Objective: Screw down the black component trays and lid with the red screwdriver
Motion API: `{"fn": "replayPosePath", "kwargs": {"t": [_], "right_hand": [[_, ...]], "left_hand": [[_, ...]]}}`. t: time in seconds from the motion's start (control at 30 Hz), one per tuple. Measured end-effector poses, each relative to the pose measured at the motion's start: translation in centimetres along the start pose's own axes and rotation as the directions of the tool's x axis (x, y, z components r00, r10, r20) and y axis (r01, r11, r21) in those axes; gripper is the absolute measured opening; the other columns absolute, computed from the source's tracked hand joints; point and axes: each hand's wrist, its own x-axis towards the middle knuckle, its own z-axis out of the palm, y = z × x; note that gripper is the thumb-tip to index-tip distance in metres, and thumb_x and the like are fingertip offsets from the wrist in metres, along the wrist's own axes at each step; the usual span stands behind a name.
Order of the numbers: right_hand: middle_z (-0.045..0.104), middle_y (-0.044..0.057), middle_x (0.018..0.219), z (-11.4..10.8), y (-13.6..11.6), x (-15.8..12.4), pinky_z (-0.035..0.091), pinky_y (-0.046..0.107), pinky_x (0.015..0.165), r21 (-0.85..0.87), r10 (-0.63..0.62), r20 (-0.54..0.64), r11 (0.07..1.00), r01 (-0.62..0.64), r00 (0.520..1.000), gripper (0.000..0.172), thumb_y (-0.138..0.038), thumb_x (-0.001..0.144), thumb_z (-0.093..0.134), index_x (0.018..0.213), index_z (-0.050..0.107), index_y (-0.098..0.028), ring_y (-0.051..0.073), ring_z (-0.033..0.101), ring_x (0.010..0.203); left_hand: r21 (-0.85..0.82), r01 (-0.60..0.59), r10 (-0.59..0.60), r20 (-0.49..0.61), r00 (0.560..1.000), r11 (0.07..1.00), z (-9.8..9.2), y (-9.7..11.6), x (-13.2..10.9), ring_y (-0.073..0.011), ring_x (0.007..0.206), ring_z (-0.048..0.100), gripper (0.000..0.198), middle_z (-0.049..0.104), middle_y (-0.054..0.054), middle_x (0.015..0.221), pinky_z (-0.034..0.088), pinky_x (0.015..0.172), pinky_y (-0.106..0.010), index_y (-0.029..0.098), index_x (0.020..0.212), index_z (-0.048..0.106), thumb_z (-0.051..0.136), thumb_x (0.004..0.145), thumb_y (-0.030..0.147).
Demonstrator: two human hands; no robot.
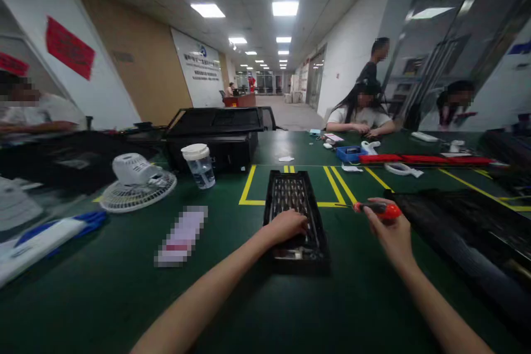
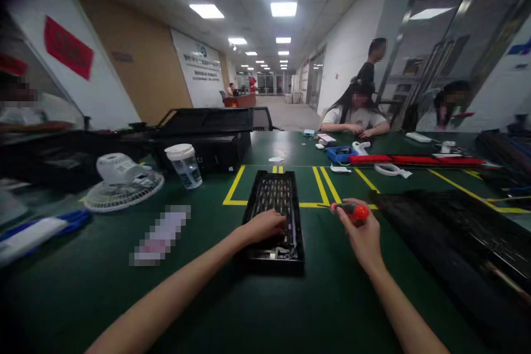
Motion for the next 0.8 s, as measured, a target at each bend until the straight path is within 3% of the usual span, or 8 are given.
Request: {"fn": "replayPosePath", "kwargs": {"t": [0.27, 0.33, 0.43, 0.53, 0.67, 0.8], "right_hand": [[0.045, -0.006, 0.048, -0.3, 0.7, 0.4, 0.032, 0.019, 0.035, 0.114, 0.046, -0.093, 0.993, -0.035, 0.995, 0.026, -0.035, 0.073, 0.064, 0.089, 0.053, -0.018, 0.008, 0.041, 0.038], [0.044, -0.007, 0.048, -0.4, 1.0, 0.6, 0.032, 0.019, 0.034, 0.180, 0.059, -0.126, 0.983, -0.036, 0.990, 0.022, -0.035, 0.074, 0.063, 0.080, 0.051, -0.018, 0.007, 0.042, 0.037], [0.042, -0.008, 0.048, -0.4, 1.3, 1.1, 0.030, 0.018, 0.032, 0.307, 0.092, -0.146, 0.951, -0.044, 0.985, 0.024, -0.034, 0.073, 0.065, 0.072, 0.048, -0.018, 0.006, 0.040, 0.035], [0.046, -0.007, 0.051, -0.5, 1.3, 1.5, 0.030, 0.017, 0.030, 0.371, 0.141, -0.143, 0.925, -0.079, 0.980, 0.024, -0.034, 0.071, 0.067, 0.072, 0.051, -0.016, 0.005, 0.039, 0.034], [0.046, -0.006, 0.050, -0.9, 1.0, 1.8, 0.030, 0.016, 0.030, 0.407, 0.217, -0.102, 0.900, -0.158, 0.971, 0.026, -0.036, 0.070, 0.067, 0.073, 0.054, -0.015, 0.005, 0.039, 0.035], [0.047, -0.006, 0.049, -1.1, 0.3, 1.9, 0.032, 0.017, 0.031, 0.365, 0.254, -0.005, 0.901, -0.235, 0.967, 0.026, -0.037, 0.070, 0.067, 0.075, 0.054, -0.015, 0.006, 0.042, 0.035]], "left_hand": [[-0.112, 0.014, -0.027, -0.115, 0.993, 0.994, -2.3, 0.2, -1.6, -0.0136, 0.079, 0.059, 0.010, 0.064, 0.000, 0.085, 0.042, 0.070, -0.022, 0.019, 0.089, 0.059, 0.056, 0.080, 0.022], [-0.237, -0.008, -0.043, -0.213, 0.976, 0.972, -3.2, 0.4, -2.6, -0.0127, 0.077, 0.059, 0.008, 0.063, 0.000, 0.082, 0.043, 0.068, -0.022, 0.018, 0.085, 0.059, 0.058, 0.078, 0.022], [-0.525, -0.050, -0.128, -0.297, 0.946, 0.850, -4.1, 1.0, -4.5, -0.0132, 0.076, 0.058, 0.017, 0.062, -0.001, 0.082, 0.044, 0.067, -0.024, 0.017, 0.085, 0.059, 0.064, 0.072, 0.026], [-0.767, -0.019, -0.270, -0.248, 0.930, 0.642, -3.8, 1.5, -6.5, -0.0129, 0.073, 0.058, 0.025, 0.061, -0.001, 0.079, 0.046, 0.067, -0.025, 0.015, 0.084, 0.057, 0.070, 0.066, 0.028], [-0.883, -0.023, -0.396, -0.234, 0.888, 0.469, -2.2, 1.9, -8.4, -0.0120, 0.068, 0.058, 0.024, 0.061, 0.001, 0.074, 0.047, 0.067, -0.026, 0.015, 0.082, 0.058, 0.069, 0.067, 0.031], [-0.917, -0.033, -0.410, -0.210, 0.888, 0.398, -1.0, 1.7, -8.9, -0.0143, 0.072, 0.061, 0.023, 0.063, -0.002, 0.076, 0.048, 0.071, -0.029, 0.014, 0.082, 0.059, 0.067, 0.070, 0.031]]}}
